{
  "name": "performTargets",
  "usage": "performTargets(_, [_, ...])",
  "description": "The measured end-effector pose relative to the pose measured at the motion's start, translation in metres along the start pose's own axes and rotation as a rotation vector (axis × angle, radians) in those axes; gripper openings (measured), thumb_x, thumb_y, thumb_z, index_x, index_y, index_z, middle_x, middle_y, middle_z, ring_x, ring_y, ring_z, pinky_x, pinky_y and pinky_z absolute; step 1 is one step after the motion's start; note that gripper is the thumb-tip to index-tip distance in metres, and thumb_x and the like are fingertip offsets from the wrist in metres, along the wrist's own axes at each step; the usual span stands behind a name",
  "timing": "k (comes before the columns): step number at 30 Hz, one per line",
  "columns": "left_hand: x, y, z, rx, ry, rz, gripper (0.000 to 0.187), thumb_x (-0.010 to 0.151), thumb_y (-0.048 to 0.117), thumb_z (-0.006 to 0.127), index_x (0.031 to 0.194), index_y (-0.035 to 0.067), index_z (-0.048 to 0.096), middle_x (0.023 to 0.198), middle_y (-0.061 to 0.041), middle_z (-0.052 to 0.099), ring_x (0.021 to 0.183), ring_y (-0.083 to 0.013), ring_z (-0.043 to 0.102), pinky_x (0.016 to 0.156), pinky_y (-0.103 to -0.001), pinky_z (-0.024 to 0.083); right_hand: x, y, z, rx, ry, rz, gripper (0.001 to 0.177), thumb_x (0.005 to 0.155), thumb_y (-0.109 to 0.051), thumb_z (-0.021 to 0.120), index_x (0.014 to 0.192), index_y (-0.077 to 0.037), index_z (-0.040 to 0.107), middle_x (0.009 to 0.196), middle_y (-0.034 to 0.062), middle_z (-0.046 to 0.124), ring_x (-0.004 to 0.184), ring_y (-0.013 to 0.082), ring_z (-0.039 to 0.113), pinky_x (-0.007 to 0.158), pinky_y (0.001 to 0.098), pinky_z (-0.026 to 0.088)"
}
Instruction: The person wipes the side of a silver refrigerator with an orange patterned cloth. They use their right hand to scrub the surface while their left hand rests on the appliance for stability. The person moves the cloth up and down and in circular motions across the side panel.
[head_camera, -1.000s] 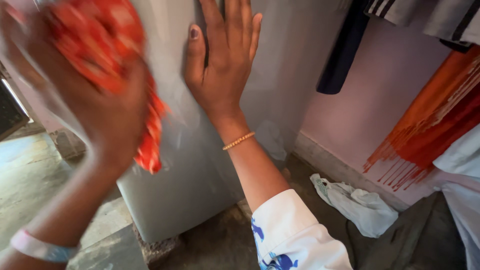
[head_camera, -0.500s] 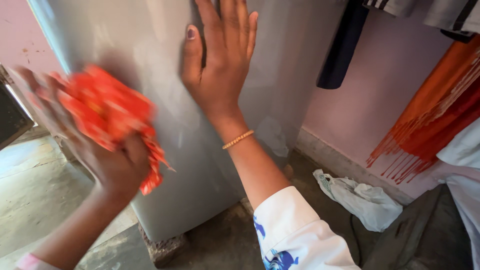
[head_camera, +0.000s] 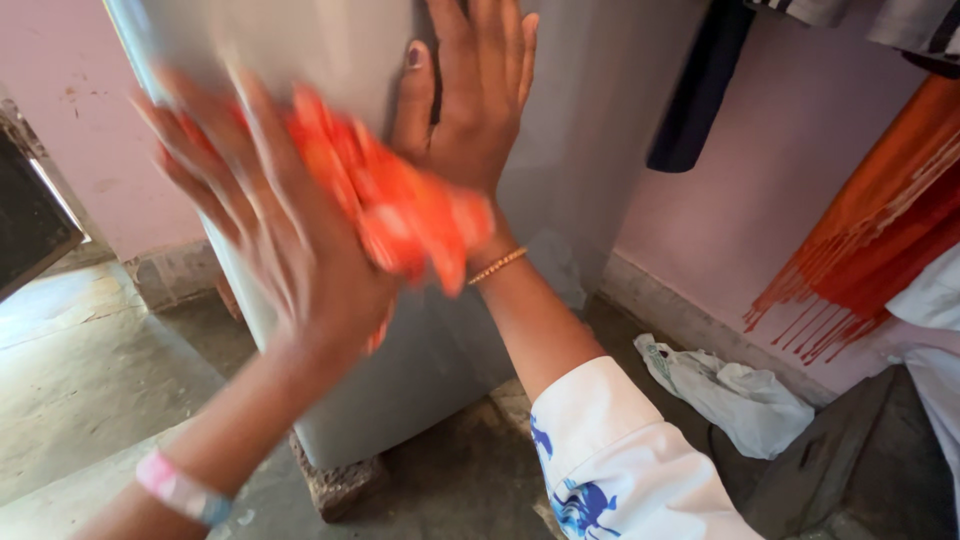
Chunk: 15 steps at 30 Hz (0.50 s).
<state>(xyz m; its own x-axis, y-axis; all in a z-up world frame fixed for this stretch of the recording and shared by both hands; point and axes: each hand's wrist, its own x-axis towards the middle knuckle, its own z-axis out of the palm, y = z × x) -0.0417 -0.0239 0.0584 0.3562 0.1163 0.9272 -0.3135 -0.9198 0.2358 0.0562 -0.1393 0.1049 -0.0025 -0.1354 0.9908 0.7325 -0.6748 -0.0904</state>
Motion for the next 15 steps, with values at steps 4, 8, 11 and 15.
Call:
performTargets(4, [0.022,0.001,0.002,-0.267,0.038,-0.1,0.08,0.106,0.039,0.064,0.161,-0.001,0.022,0.163,-0.028,0.037,0.147,-0.0513,0.032,0.123,-0.062,0.025,0.002,0.004,0.004,-0.008,0.028,-0.01,0.031,0.114,-0.021,0.053,0.144,-0.014,0.055,0.151,0.0056,0.053,0.147,0.0258,0.042,0.13,0.0464,0.021])
performTargets(8, [0.019,-0.016,-0.004,-0.017,0.179,0.217,0.058,0.105,0.017,0.066,0.156,0.006,0.04,0.157,-0.025,0.036,0.15,-0.0503,0.035,0.124,-0.056,0.025,0.003,0.006,0.007,-0.022,0.033,-0.034,0.032,0.113,-0.022,0.053,0.144,-0.013,0.055,0.15,0.0064,0.053,0.15,0.0266,0.044,0.129,0.0462,0.022])
performTargets(11, [0.015,-0.024,-0.008,-0.149,0.24,0.231,0.06,0.108,0.02,0.06,0.157,0.004,0.029,0.163,-0.026,0.017,0.153,-0.0488,0.019,0.128,-0.054,0.016,0.003,0.005,0.005,-0.015,0.041,-0.046,0.034,0.113,-0.022,0.054,0.145,-0.013,0.055,0.15,0.0075,0.053,0.149,0.0275,0.043,0.129,0.0462,0.022])
performTargets(15, [0.022,-0.039,-0.014,0.081,0.296,0.505,0.036,0.104,0.024,0.072,0.138,0.015,0.065,0.156,-0.018,0.038,0.145,-0.0496,0.029,0.118,-0.068,0.02,0.005,0.003,0.003,0.004,0.044,-0.029,0.033,0.108,-0.019,0.054,0.139,-0.009,0.057,0.146,0.01,0.056,0.146,0.0307,0.045,0.13,0.0496,0.024])
